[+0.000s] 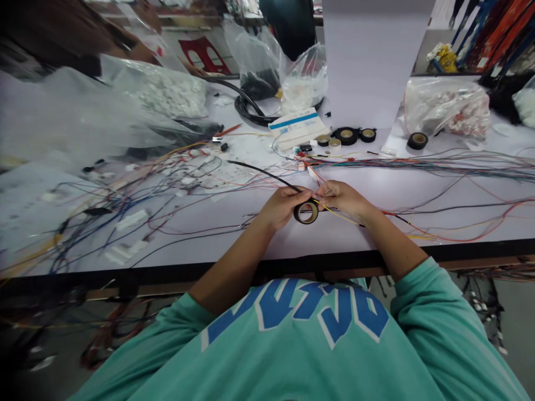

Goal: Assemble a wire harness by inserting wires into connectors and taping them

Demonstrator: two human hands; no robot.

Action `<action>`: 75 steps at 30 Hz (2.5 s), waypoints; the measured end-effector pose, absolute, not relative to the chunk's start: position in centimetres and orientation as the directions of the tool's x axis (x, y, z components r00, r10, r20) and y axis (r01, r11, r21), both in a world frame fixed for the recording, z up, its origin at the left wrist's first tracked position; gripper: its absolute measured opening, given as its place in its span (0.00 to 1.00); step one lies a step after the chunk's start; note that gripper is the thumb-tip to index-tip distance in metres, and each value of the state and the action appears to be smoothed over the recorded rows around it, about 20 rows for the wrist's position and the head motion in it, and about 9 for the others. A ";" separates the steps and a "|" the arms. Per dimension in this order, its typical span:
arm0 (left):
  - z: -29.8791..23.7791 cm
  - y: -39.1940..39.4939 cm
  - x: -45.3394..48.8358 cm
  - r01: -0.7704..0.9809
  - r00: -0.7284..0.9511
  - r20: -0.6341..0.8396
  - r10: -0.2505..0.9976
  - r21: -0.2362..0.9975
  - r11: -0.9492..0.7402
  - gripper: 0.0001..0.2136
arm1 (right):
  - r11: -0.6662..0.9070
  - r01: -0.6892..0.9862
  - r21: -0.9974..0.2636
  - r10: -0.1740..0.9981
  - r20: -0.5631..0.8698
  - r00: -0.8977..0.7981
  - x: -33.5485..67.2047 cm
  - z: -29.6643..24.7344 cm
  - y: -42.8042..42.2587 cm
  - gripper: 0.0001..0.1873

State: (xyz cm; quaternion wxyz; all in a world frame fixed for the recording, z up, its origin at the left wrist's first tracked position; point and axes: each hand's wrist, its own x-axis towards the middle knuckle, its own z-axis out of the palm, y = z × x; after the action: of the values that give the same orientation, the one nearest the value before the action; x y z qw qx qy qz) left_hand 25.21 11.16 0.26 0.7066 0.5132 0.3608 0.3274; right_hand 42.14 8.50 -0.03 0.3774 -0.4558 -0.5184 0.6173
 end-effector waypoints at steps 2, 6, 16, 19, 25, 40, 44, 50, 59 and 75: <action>0.4 11.3 25.1 -0.079 0.522 -0.168 0.837 0.967 0.243 0.18 | -0.113 0.104 -0.988 0.933 -0.141 -0.331 42.6 0.1 8.6 0.10; 0.3 11.4 25.1 -0.034 0.480 -0.169 0.861 0.977 0.210 0.15 | 0.327 0.419 -0.847 0.919 0.181 -0.351 43.4 1.2 8.4 0.10; -0.8 11.9 25.5 0.021 0.421 -0.126 0.898 0.991 0.129 0.07 | 0.788 0.615 0.024 0.599 0.196 -0.776 40.4 2.8 4.9 0.14; -0.7 12.1 25.5 0.050 0.401 -0.153 0.903 0.988 0.146 0.06 | 0.800 0.591 0.104 0.560 0.225 -0.797 40.3 2.7 4.8 0.14; 0.0 12.0 25.6 0.022 0.438 -0.220 0.872 0.972 0.234 0.07 | 0.772 0.603 0.202 0.579 0.170 -0.798 40.2 2.3 5.0 0.13; -0.2 10.9 25.5 0.270 0.411 0.135 0.901 0.926 -0.262 0.06 | 0.525 0.845 -0.106 0.844 0.195 -0.500 42.2 2.6 8.6 0.17; 0.5 11.3 25.5 0.382 0.461 0.325 0.826 0.767 -0.516 0.07 | 0.606 0.690 -0.395 0.792 0.378 -0.479 42.8 0.9 10.2 0.13; 2.6 13.0 26.0 0.335 0.473 0.455 0.755 0.699 -0.631 0.02 | 0.360 0.378 -0.853 0.929 0.292 -0.226 42.5 -0.3 10.0 0.12; 2.1 13.1 26.2 0.137 0.451 0.069 0.890 0.980 -0.145 0.07 | 0.432 0.690 -0.581 0.895 0.371 -0.248 43.6 1.7 7.2 0.17; 1.6 11.1 26.1 0.076 0.479 0.098 0.873 0.985 -0.152 0.06 | 0.310 0.951 0.001 0.918 0.261 -0.299 43.2 3.2 5.3 0.13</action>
State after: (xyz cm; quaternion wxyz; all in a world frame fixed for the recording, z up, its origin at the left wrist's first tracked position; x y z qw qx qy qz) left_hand 26.10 11.08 1.58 0.5449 0.6651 0.3565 0.3655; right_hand 43.18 5.28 3.18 0.1062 -0.5823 -0.8023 -0.0775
